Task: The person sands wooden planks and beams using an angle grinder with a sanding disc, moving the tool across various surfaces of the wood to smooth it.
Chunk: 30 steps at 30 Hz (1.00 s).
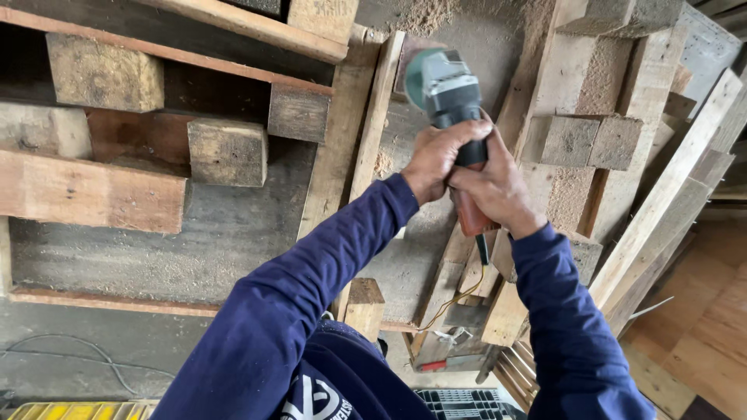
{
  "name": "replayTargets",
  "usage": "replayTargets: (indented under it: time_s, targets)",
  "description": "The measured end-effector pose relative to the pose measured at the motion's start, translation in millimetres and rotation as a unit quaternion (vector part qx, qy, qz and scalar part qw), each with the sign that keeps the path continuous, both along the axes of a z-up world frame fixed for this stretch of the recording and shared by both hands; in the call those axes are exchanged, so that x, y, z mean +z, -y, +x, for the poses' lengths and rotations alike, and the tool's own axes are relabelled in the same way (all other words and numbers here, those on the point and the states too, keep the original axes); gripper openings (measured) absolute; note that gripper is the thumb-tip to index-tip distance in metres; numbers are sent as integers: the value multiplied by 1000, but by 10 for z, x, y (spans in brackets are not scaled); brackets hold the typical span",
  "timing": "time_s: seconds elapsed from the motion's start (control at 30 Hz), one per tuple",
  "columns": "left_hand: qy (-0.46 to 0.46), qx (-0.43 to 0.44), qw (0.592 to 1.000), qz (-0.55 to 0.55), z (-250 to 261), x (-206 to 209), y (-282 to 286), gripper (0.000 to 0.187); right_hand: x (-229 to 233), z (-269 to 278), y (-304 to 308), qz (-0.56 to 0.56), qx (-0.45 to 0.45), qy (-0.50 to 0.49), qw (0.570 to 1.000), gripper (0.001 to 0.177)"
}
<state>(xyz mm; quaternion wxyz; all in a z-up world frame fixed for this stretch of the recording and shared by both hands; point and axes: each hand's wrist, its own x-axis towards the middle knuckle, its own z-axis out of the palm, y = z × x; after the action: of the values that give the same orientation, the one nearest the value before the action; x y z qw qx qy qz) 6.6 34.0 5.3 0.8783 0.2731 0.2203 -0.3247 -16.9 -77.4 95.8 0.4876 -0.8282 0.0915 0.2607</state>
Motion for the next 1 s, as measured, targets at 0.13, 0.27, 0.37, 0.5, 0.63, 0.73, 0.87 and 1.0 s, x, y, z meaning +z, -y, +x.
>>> replayTargets:
  time_s: [0.13,0.27,0.37,0.5,0.63,0.73,0.87,1.0]
  targets:
    - [-2,-4,1000,-29,31,-236,83,37,5,63,19,-14,21,23,999,88]
    - [-10,-48,998,-33,-50,-194,391,36,24,-141,134,59,-47,40,996,80]
    - [-14,-91,995,-27,-508,-110,461,37,-17,-723,195,59,-120,25,991,70]
    - [58,-124,989,51,-1408,152,268,41,24,-1736,82,123,-179,40,975,68]
    - [104,-158,973,129,-2219,505,-198,45,76,-2678,-277,121,-248,35,960,81]
    - [146,-174,961,156,-2551,587,-443,46,-49,-3123,-460,126,-273,33,953,78]
    - [149,-231,948,164,-3070,572,-711,45,-100,-3909,-806,106,-330,-7,938,70]
    - [169,-282,938,113,-3358,489,-1071,45,-118,-4269,-1338,99,-365,78,922,71]
